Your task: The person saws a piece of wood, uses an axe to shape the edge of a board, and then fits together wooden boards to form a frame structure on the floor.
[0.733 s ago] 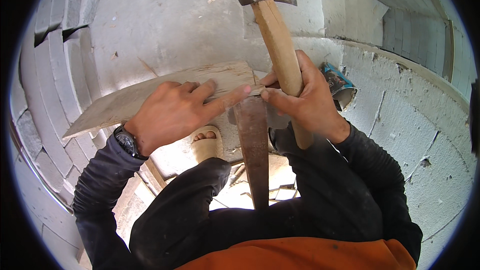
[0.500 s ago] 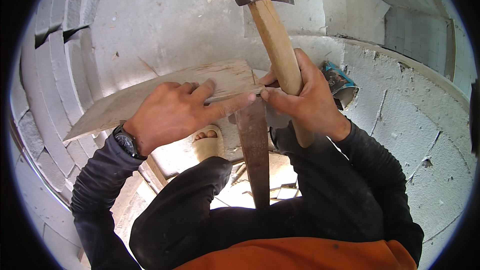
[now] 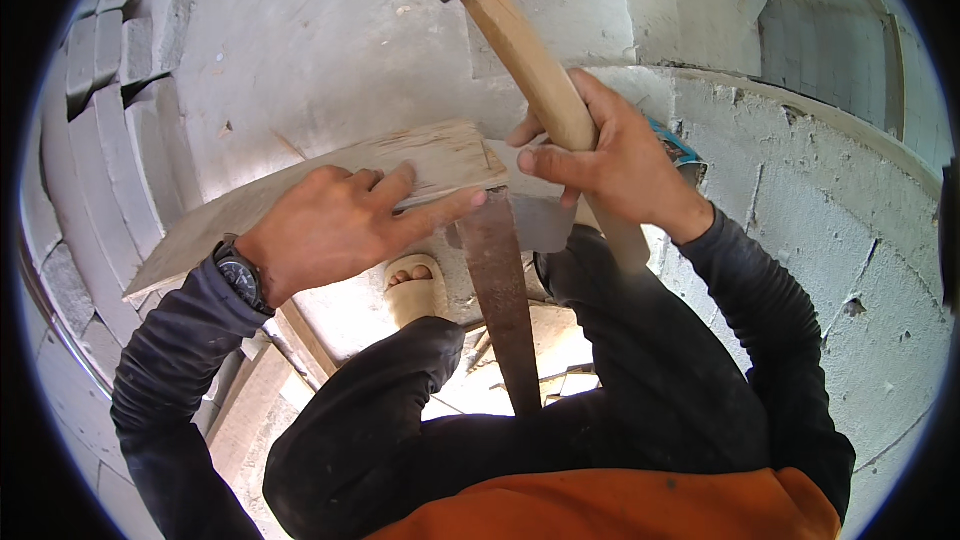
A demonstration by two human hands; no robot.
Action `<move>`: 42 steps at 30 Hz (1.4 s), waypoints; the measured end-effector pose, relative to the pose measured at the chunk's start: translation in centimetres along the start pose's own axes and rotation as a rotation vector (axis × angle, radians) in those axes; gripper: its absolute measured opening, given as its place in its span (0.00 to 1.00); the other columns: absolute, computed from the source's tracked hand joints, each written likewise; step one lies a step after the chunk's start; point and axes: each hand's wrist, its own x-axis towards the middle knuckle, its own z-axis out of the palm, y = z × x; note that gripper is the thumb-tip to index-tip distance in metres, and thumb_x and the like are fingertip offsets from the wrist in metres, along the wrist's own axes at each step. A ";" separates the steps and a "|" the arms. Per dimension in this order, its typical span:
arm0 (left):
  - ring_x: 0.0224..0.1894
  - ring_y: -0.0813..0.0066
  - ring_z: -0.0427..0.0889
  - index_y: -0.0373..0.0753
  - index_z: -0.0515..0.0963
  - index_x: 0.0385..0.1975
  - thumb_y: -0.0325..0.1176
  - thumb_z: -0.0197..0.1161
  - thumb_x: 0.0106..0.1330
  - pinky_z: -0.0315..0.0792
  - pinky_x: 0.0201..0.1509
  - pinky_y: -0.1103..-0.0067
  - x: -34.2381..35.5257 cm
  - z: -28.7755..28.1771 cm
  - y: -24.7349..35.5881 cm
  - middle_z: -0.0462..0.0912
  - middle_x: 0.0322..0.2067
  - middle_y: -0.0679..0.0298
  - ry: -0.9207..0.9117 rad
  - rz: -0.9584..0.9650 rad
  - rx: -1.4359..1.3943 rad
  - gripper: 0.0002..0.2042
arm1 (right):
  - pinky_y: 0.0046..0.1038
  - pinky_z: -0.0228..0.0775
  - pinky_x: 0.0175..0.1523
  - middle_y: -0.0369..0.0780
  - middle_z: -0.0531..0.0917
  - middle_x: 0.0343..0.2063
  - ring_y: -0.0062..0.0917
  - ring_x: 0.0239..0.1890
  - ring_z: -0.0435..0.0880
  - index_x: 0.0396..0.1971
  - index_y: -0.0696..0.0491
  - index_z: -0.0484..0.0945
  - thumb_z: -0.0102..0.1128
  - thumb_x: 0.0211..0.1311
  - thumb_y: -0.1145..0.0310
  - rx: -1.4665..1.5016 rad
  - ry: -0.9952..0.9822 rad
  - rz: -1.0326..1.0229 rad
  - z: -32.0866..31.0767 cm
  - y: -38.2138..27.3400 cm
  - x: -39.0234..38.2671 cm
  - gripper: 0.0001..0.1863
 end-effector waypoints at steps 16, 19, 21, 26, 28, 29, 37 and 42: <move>0.25 0.71 0.87 0.61 0.58 0.81 0.36 0.61 0.67 0.84 0.30 0.77 0.0 -0.2 -0.3 0.83 0.53 0.55 -0.016 0.030 0.024 0.40 | 0.27 0.80 0.42 0.39 0.88 0.37 0.22 0.35 0.86 0.56 0.58 0.73 0.77 0.63 0.65 -0.091 -0.010 -0.112 1.3 1.8 0.7 0.27; 0.26 0.70 0.87 0.61 0.58 0.81 0.35 0.62 0.67 0.84 0.31 0.76 0.2 -0.3 -0.3 0.83 0.53 0.55 -0.026 0.033 0.023 0.40 | 0.32 0.78 0.48 0.41 0.87 0.34 0.27 0.39 0.87 0.51 0.59 0.75 0.78 0.59 0.62 -0.034 0.003 -0.124 1.3 1.8 0.7 0.27; 0.27 0.70 0.87 0.61 0.58 0.81 0.34 0.62 0.66 0.84 0.31 0.76 0.2 -0.2 -0.3 0.83 0.53 0.55 -0.033 0.035 0.016 0.40 | 0.31 0.79 0.45 0.41 0.87 0.34 0.26 0.37 0.87 0.52 0.60 0.74 0.79 0.59 0.61 -0.020 -0.001 -0.134 1.1 1.7 0.6 0.28; 0.28 0.68 0.87 0.60 0.59 0.81 0.32 0.63 0.65 0.84 0.31 0.76 0.4 -0.4 -0.4 0.83 0.53 0.55 -0.022 0.042 -0.009 0.41 | 0.23 0.80 0.35 0.39 0.86 0.36 0.18 0.28 0.86 0.56 0.57 0.75 0.79 0.64 0.58 -0.055 0.008 0.012 -1.3 0.6 0.9 0.29; 0.29 0.68 0.88 0.60 0.59 0.81 0.32 0.64 0.64 0.84 0.31 0.75 0.2 -0.3 -0.4 0.83 0.54 0.55 -0.037 0.033 -0.015 0.42 | 0.25 0.81 0.35 0.42 0.86 0.35 0.21 0.29 0.86 0.55 0.59 0.76 0.79 0.63 0.56 -0.233 0.052 0.054 -2.8 -1.9 0.5 0.30; 0.29 0.68 0.88 0.60 0.59 0.81 0.32 0.64 0.63 0.84 0.32 0.75 0.2 -0.3 -0.4 0.83 0.54 0.55 -0.043 0.032 -0.016 0.42 | 0.28 0.81 0.37 0.44 0.86 0.35 0.24 0.30 0.87 0.53 0.61 0.76 0.78 0.63 0.55 -0.293 0.057 0.061 -3.7 -3.5 0.0 0.30; 0.32 0.66 0.89 0.59 0.62 0.80 0.27 0.65 0.60 0.86 0.36 0.73 0.3 -0.4 -0.4 0.83 0.54 0.55 -0.044 0.022 -0.067 0.43 | 0.36 0.80 0.41 0.51 0.86 0.34 0.37 0.33 0.88 0.49 0.63 0.78 0.75 0.58 0.58 -0.278 0.006 -0.124 -0.9 -0.5 0.5 0.27; 0.32 0.66 0.89 0.59 0.62 0.80 0.27 0.65 0.60 0.86 0.36 0.73 0.3 -0.5 -0.3 0.83 0.54 0.55 -0.026 0.033 -0.046 0.43 | 0.29 0.77 0.29 0.45 0.87 0.34 0.29 0.29 0.87 0.50 0.62 0.78 0.76 0.58 0.58 -0.144 -0.076 -0.023 -0.4 0.0 0.7 0.27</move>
